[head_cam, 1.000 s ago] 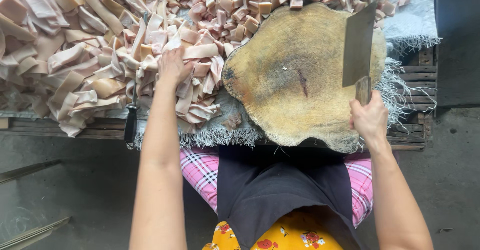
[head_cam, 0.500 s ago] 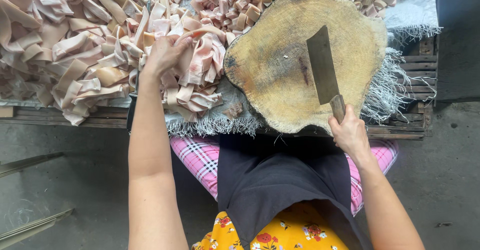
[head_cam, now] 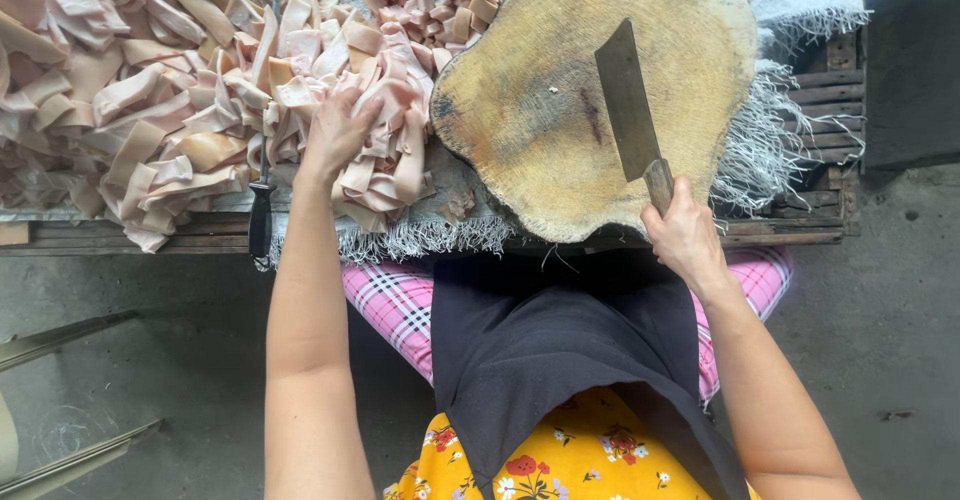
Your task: The person sits cross-legged on the floor and uses a large cleaver to chop strips of pale meat into small cubes on a round wooden cutting board. They repeatedly pick up strips from a pile, cut them, and push the diced pieces aside.
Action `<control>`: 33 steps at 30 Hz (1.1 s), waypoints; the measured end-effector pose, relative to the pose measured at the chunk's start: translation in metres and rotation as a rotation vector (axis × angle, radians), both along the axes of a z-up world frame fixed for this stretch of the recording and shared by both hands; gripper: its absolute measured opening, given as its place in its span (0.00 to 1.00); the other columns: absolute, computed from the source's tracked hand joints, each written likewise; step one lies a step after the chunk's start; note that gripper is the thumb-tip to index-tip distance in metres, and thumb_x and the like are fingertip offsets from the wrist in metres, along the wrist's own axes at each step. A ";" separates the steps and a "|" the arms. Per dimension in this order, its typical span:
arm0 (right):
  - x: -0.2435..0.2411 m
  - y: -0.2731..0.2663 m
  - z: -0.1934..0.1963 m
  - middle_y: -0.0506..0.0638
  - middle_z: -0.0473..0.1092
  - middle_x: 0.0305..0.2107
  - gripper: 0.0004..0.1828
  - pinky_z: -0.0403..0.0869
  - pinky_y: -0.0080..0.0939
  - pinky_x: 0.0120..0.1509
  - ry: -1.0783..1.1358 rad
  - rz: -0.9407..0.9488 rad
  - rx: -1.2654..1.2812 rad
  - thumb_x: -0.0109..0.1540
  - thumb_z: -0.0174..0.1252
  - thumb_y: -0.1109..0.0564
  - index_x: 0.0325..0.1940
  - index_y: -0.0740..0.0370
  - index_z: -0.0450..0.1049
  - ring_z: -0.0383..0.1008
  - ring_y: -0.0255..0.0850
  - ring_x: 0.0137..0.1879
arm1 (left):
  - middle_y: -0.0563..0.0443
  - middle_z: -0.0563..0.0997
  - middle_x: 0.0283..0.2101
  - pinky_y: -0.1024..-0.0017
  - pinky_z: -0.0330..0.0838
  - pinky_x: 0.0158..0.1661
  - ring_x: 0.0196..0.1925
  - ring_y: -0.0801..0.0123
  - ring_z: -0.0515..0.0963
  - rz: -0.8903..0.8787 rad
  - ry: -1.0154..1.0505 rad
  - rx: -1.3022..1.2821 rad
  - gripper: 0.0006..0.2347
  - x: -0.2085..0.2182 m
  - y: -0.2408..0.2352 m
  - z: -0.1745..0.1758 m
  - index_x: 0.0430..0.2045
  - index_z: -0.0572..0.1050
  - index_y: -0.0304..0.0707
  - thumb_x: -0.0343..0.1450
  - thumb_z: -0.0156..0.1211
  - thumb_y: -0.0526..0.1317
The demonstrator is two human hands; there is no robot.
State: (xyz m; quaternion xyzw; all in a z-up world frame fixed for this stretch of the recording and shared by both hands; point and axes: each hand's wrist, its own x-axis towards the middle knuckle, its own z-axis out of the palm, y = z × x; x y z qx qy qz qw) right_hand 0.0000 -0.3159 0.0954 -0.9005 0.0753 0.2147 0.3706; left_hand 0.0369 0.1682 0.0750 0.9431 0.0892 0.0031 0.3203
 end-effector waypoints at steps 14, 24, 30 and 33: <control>-0.010 -0.001 -0.022 0.65 0.74 0.24 0.20 0.76 0.51 0.33 -0.444 0.168 -0.063 0.69 0.61 0.49 0.55 0.69 0.70 0.78 0.56 0.31 | 0.45 0.84 0.35 0.74 0.81 0.27 0.27 0.74 0.84 0.183 0.255 -0.668 0.12 -0.015 -0.156 -0.074 0.47 0.73 0.28 0.73 0.59 0.38; 0.002 0.055 0.019 0.61 0.74 0.24 0.17 0.76 0.50 0.29 -0.477 0.205 0.204 0.72 0.52 0.50 0.55 0.67 0.62 0.78 0.52 0.25 | 0.47 0.85 0.35 0.73 0.79 0.31 0.30 0.73 0.83 0.285 0.125 -0.532 0.12 -0.043 -0.142 -0.086 0.44 0.78 0.31 0.71 0.63 0.39; 0.029 0.068 -0.033 0.67 0.75 0.26 0.22 0.76 0.60 0.35 -0.149 0.354 -0.110 0.71 0.50 0.44 0.55 0.67 0.62 0.79 0.62 0.32 | 0.48 0.85 0.33 0.73 0.76 0.35 0.31 0.72 0.82 0.291 0.107 -0.451 0.13 -0.046 -0.138 -0.081 0.44 0.79 0.34 0.70 0.64 0.41; 0.035 0.055 -0.015 0.65 0.75 0.25 0.23 0.77 0.57 0.34 -0.154 0.305 -0.037 0.69 0.51 0.43 0.56 0.65 0.65 0.79 0.58 0.31 | 0.49 0.85 0.33 0.72 0.76 0.34 0.31 0.71 0.83 0.322 0.139 -0.471 0.13 -0.045 -0.134 -0.082 0.44 0.79 0.34 0.69 0.64 0.41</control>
